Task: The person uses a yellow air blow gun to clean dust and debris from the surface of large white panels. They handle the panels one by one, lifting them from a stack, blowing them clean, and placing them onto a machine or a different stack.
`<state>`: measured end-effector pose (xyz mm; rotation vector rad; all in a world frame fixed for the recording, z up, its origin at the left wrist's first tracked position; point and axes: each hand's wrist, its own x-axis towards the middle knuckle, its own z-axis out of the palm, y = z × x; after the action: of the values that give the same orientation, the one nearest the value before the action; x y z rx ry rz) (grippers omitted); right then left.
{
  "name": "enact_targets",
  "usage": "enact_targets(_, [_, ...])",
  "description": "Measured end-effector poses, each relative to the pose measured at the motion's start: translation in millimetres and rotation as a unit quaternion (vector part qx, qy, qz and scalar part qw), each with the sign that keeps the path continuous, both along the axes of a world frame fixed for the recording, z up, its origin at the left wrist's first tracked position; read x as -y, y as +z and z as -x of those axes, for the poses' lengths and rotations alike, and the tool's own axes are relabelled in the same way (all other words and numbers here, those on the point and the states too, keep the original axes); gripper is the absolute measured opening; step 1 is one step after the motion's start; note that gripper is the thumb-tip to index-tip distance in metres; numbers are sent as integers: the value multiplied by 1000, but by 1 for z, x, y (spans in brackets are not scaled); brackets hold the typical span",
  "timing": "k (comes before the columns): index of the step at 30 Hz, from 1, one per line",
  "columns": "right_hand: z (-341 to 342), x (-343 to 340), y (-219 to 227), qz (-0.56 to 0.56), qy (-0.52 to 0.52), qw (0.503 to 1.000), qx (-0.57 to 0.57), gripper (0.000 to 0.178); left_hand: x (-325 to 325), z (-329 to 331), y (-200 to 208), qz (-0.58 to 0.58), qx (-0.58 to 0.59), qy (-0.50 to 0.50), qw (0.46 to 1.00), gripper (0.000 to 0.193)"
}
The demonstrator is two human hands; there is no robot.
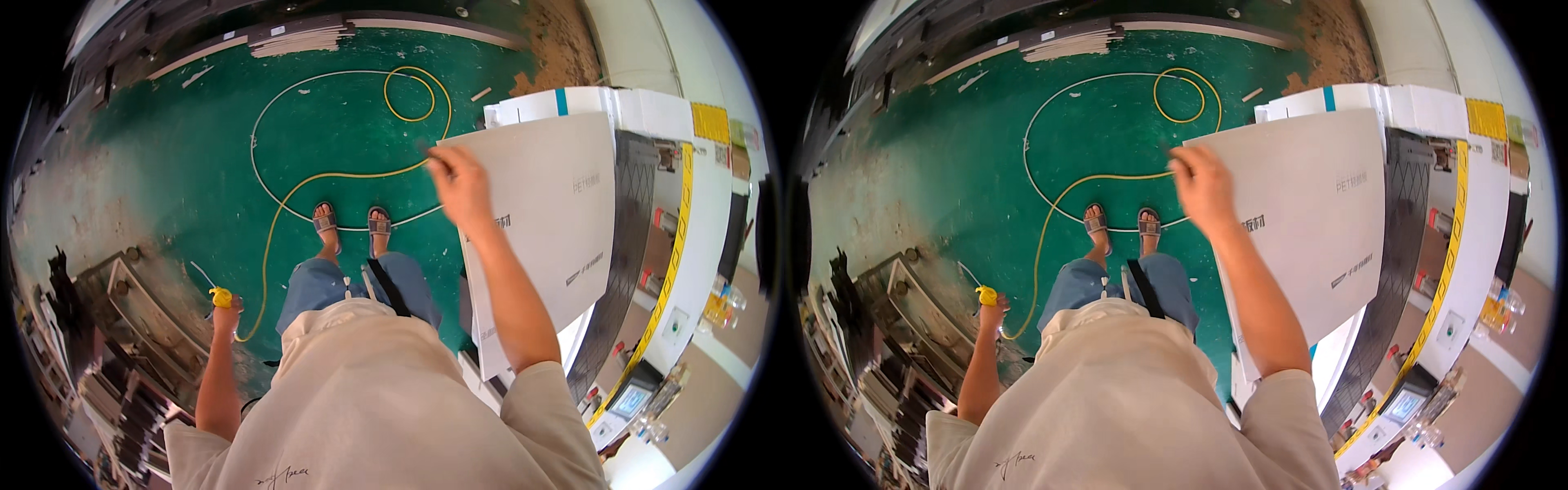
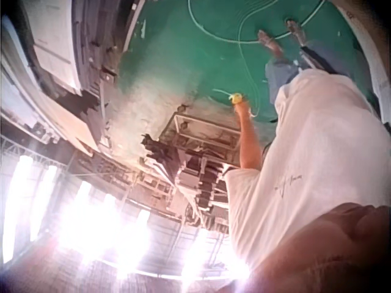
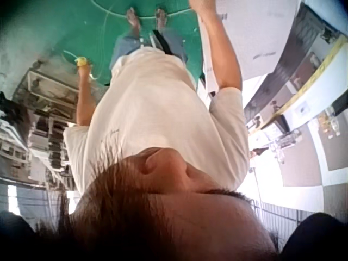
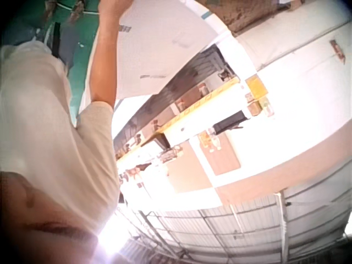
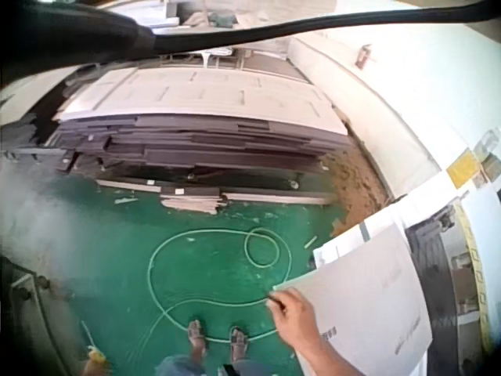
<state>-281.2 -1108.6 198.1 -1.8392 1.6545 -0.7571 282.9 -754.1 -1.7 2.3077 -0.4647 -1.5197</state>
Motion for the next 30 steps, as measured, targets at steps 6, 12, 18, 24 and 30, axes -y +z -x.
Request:
enact_targets(6, [54,48,0,78,177,978,-81,14,116,236,94,141,-48,53,987,31])
enact_targets(12, [64,81,-9,132,328,933,-62,14,139,474,135,259,-255,-47,930,34])
enact_targets(18, [71,98,-14,140,405,902,-48,13,136,538,156,171,-260,-172,935,47])
enact_targets(24, [96,61,-29,159,467,869,-41,14,136,546,164,137,-265,-103,949,48])
enact_targets(30, [130,-19,-16,79,523,849,0,24,118,554,154,148,-232,-62,959,48])
